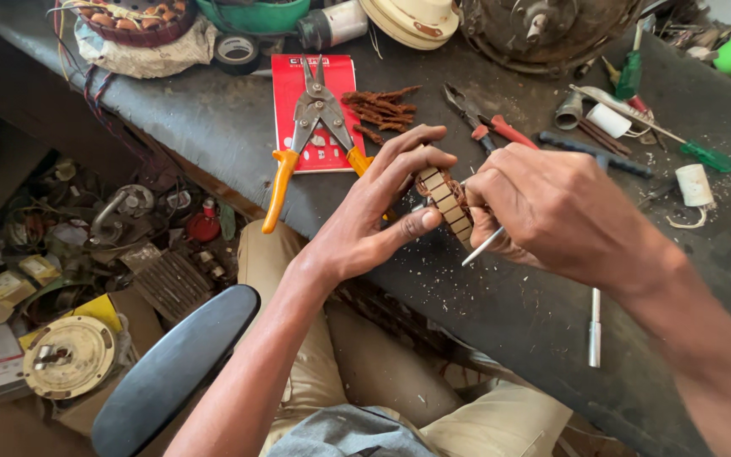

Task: The person uses a screwdriver and pliers to remove copper wire coils from a motor armature. They scrape the wire from the slots and then pull the remaining strands out by hand. The person works on a cluttered workbench in a workshop environment.

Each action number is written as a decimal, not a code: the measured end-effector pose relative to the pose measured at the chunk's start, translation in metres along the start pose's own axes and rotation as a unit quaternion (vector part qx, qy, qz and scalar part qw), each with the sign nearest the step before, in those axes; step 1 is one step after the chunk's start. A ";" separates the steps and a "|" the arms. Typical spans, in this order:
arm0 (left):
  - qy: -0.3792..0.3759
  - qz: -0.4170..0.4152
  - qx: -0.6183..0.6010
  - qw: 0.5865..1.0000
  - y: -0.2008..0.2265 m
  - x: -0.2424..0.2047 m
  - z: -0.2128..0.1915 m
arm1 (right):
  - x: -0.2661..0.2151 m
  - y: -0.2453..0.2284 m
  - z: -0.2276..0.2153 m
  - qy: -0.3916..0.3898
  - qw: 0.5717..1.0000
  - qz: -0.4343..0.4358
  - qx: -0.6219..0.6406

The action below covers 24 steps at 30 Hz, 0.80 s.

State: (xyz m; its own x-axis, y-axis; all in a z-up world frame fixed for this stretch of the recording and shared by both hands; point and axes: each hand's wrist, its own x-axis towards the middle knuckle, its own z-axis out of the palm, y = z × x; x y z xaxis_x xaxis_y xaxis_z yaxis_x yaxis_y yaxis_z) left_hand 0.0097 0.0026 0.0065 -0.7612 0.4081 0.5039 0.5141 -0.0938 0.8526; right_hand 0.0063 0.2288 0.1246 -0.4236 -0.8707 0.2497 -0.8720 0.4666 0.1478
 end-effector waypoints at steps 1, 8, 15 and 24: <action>-0.002 -0.004 -0.004 1.000 0.000 0.000 0.000 | -0.001 0.000 0.003 0.009 1.000 0.009 0.017; -0.012 -0.002 -0.009 1.000 -0.001 0.002 -0.002 | -0.014 -0.008 0.019 0.040 0.986 0.100 0.127; -0.004 0.008 -0.056 0.998 -0.008 0.003 0.002 | -0.015 -0.016 0.003 0.083 0.978 0.126 0.143; 0.006 0.001 -0.056 0.998 -0.008 0.004 0.002 | 0.006 -0.017 -0.011 -0.028 0.986 0.093 0.133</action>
State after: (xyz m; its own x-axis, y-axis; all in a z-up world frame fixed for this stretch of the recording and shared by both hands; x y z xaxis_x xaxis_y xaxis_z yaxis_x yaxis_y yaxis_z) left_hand 0.0033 0.0068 0.0017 -0.7653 0.3972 0.5065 0.4684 -0.1959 0.8615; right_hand 0.0216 0.2179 0.1344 -0.5880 -0.7850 0.1948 -0.8088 0.5679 -0.1528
